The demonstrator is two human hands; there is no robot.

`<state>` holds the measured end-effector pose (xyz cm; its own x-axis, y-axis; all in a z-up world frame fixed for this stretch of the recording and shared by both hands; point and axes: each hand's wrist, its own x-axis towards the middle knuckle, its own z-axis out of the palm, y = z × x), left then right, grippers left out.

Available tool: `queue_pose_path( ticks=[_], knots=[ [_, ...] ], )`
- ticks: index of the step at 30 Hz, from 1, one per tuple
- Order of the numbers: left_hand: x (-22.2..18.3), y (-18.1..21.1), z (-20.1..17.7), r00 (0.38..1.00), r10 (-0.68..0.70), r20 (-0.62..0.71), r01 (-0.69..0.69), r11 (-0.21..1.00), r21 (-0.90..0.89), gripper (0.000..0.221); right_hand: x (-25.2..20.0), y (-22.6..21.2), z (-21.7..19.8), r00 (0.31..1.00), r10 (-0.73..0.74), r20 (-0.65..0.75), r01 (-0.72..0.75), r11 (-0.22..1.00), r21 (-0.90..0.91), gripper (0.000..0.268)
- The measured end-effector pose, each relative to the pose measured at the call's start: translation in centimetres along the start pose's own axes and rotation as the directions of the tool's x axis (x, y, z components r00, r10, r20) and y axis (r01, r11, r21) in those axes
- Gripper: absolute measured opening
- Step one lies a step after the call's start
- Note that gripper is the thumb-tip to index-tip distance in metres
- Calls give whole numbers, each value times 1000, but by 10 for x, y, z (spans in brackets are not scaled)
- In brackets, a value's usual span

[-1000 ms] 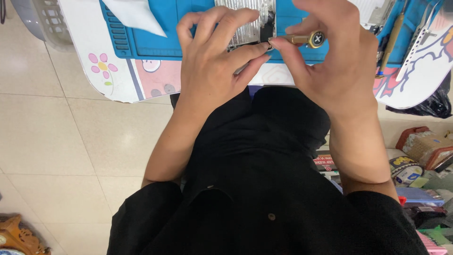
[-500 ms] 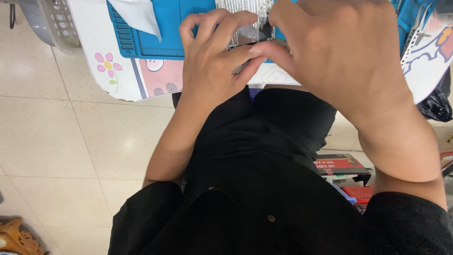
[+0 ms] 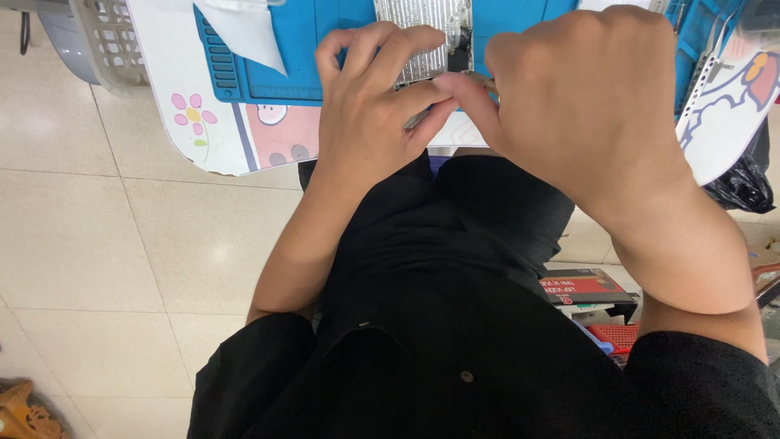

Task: Repairing a mobile phone by disassembling components on a workbench.

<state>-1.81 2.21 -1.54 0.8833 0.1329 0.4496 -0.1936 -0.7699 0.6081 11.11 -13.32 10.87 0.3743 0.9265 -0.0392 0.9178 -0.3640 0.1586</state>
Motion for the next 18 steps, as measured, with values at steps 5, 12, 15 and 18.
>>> queue_pose_path(
  ticks=[5, 12, 15, 18],
  knots=[
    [-1, -1, -1, 1000, 11, -10, -11, 1000, 2, 12, -2, -1, 3, 999, -33, -36, 33, 999, 4, 53],
    [0, 1, -2, 1000, -8, -14, 8, 1000, -21, 12, -10, 2, 7, 999, -36, -22, 35, 998, -43, 28],
    [1, 1, -2, 1000, -2, -7, 2, 1000, -20, 12, -2, -1, 2, 996, -43, -82, 40, 999, -35, 41],
    [0, 1, -3, 1000, 2, -12, -2, 1000, -9, 10, -1, -2, -1, 999, -28, -36, 25, 997, -73, 51]
  ],
)
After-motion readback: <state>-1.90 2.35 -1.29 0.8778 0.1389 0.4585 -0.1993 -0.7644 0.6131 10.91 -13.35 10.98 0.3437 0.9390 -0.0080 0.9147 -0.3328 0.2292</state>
